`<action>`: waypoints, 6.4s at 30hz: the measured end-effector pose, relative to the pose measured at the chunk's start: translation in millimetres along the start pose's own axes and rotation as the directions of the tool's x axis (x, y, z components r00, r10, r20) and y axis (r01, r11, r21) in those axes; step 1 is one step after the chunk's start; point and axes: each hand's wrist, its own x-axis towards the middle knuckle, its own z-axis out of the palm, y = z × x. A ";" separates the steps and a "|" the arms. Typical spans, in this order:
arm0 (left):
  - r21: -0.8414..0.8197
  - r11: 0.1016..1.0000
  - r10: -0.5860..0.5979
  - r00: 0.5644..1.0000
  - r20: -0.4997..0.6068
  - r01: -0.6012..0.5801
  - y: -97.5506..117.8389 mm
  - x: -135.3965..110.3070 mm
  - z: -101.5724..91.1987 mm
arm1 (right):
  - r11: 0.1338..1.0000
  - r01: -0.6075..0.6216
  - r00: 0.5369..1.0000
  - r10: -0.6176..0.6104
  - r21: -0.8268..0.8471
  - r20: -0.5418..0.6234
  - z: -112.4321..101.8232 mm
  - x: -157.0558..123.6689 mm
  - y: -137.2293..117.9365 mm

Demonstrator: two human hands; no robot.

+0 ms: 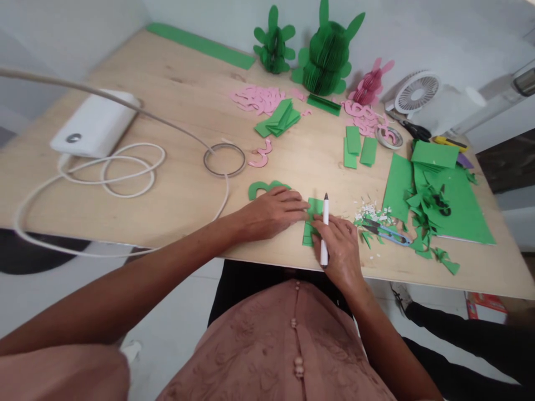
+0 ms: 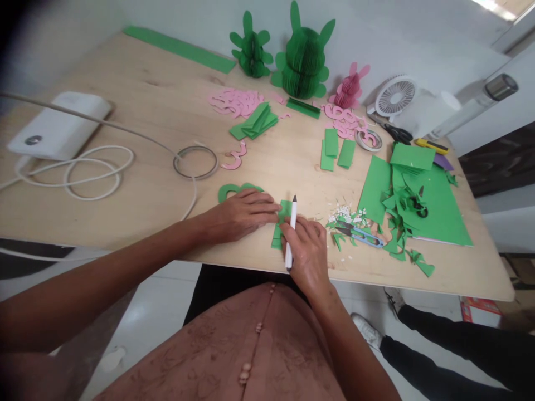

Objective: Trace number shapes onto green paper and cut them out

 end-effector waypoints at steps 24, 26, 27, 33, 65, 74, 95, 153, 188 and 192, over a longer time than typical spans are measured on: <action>-0.030 0.999 0.018 0.999 -0.032 -0.019 -5.0 -2.0 1.4 | 0.998 0.018 1.000 -0.018 -0.062 -0.001 0.5 -1.0 -0.4; -0.031 0.999 0.020 0.999 -0.034 -0.021 -4.7 -1.8 0.7 | 0.998 0.019 1.000 -0.018 -0.068 0.005 0.1 -0.4 -1.1; -0.031 0.999 0.020 0.999 -0.034 -0.021 -4.4 -1.6 0.1 | 0.997 0.020 1.000 -0.019 -0.071 0.006 -0.1 -0.2 -1.6; -0.033 0.999 0.004 1.000 -0.002 -0.004 -2.0 -0.5 -2.7 | 0.997 0.013 1.000 -0.014 -0.072 -0.011 1.2 -1.2 -4.4; -0.087 0.995 -0.056 0.988 -0.145 0.043 14.8 -5.5 -15.3 | 0.998 0.001 0.998 -0.005 -0.060 -0.059 7.0 -3.9 -3.8; -0.021 1.000 -0.008 0.996 -0.088 0.007 30.6 -7.9 -11.1 | 0.998 0.015 0.997 -0.020 -0.056 -0.078 7.3 -3.6 -3.6; 0.034 0.998 -0.057 0.997 -0.046 0.058 19.6 1.8 -1.7 | 0.998 0.014 0.997 -0.019 -0.063 -0.080 6.8 -2.3 -5.7; -0.142 0.973 -0.186 0.983 0.003 0.185 15.2 3.3 -1.6 | 0.998 -0.006 1.000 0.005 -0.057 -0.014 3.9 -1.3 -3.6; -0.072 0.991 -0.115 0.993 -0.018 0.114 11.0 1.8 2.8 | 1.000 0.014 0.999 -0.015 -0.019 -0.037 2.1 -1.6 -2.4; -0.095 0.987 -0.135 0.991 -0.019 0.133 11.4 2.0 1.0 | 0.999 0.018 0.999 -0.019 -0.038 -0.034 3.4 -2.2 -0.5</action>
